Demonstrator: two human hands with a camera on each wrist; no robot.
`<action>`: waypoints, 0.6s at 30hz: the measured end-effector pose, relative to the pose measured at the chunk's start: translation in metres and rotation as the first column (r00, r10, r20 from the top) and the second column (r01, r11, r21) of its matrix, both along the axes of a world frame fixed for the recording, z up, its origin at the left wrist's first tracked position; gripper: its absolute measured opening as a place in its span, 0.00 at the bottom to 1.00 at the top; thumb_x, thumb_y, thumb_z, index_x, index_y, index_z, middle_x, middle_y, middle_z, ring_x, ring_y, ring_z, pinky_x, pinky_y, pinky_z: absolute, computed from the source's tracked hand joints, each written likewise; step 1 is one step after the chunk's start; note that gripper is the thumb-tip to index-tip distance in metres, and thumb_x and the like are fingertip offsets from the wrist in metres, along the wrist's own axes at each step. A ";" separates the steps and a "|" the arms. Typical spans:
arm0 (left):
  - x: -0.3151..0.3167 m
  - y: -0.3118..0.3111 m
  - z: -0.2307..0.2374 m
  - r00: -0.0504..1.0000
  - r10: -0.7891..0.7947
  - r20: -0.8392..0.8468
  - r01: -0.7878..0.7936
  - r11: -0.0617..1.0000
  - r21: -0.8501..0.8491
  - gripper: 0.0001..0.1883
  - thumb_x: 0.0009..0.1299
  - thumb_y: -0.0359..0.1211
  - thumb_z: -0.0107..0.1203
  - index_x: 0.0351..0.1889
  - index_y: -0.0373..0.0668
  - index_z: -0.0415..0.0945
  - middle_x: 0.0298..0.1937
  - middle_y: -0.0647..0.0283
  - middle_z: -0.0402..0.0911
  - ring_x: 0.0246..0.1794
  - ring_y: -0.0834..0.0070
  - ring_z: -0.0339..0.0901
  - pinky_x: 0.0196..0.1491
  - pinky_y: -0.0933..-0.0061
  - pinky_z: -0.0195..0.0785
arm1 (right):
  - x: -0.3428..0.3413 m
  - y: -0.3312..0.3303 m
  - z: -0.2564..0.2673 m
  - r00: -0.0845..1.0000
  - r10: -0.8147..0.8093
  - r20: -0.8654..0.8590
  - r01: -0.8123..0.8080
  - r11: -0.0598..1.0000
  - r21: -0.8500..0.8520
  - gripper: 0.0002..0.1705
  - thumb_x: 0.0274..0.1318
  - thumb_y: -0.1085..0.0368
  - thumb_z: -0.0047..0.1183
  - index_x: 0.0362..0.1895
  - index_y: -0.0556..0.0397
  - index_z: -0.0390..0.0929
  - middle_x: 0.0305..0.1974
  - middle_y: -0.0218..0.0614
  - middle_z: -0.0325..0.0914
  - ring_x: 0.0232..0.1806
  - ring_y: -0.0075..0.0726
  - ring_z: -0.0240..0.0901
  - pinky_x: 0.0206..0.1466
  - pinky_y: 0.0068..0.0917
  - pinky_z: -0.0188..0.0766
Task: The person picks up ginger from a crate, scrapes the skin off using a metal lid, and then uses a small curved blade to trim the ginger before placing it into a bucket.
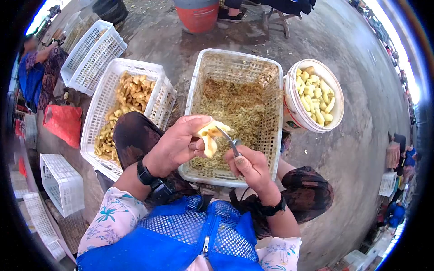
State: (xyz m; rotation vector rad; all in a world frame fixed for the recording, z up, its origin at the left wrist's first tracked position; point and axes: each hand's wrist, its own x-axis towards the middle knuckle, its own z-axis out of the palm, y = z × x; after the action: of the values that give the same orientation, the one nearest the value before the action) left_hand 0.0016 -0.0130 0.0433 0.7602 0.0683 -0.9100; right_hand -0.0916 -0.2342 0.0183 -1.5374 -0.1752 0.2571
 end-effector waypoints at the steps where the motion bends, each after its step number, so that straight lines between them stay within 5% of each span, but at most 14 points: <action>1: 0.000 0.001 -0.003 1.000 -0.006 0.009 0.007 1.000 -0.025 0.19 0.83 0.42 0.46 0.50 0.34 0.79 0.23 0.73 0.73 0.19 0.90 0.64 0.24 0.83 0.58 | -0.001 0.002 0.000 1.000 0.006 -0.025 -0.005 1.000 0.030 0.30 0.77 0.44 0.44 0.44 0.61 0.79 0.21 0.28 0.69 0.22 0.21 0.63 0.26 0.23 0.57; 14: -0.003 0.001 -0.003 0.998 0.038 -0.045 -0.040 0.998 -0.042 0.15 0.81 0.39 0.52 0.47 0.34 0.78 0.30 0.66 0.79 0.20 0.86 0.69 0.22 0.81 0.65 | -0.003 0.014 -0.004 0.943 0.102 -0.317 -0.009 0.960 0.280 0.34 0.75 0.38 0.43 0.42 0.59 0.79 0.21 0.27 0.68 0.21 0.19 0.59 0.24 0.20 0.50; 17: -0.002 0.002 -0.007 0.999 0.039 -0.029 -0.041 0.997 -0.062 0.17 0.81 0.40 0.52 0.48 0.34 0.79 0.30 0.66 0.80 0.20 0.87 0.69 0.22 0.82 0.65 | 0.003 0.008 -0.008 0.958 0.125 -0.258 -0.063 0.969 0.237 0.31 0.75 0.41 0.45 0.42 0.59 0.80 0.21 0.28 0.70 0.21 0.20 0.63 0.25 0.22 0.55; 18: -0.003 0.001 -0.005 0.999 0.046 -0.027 -0.047 0.998 -0.044 0.18 0.81 0.42 0.52 0.49 0.34 0.79 0.31 0.66 0.81 0.19 0.87 0.68 0.22 0.83 0.63 | 0.004 0.008 -0.007 0.989 0.041 -0.143 -0.029 0.996 0.085 0.32 0.74 0.40 0.46 0.42 0.61 0.79 0.21 0.28 0.70 0.21 0.21 0.63 0.25 0.22 0.56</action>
State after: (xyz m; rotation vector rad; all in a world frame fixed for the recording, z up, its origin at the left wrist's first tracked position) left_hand -0.0009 -0.0118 0.0387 0.7031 0.0884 -0.8749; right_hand -0.0873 -0.2260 0.0117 -1.4289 -0.0968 0.3835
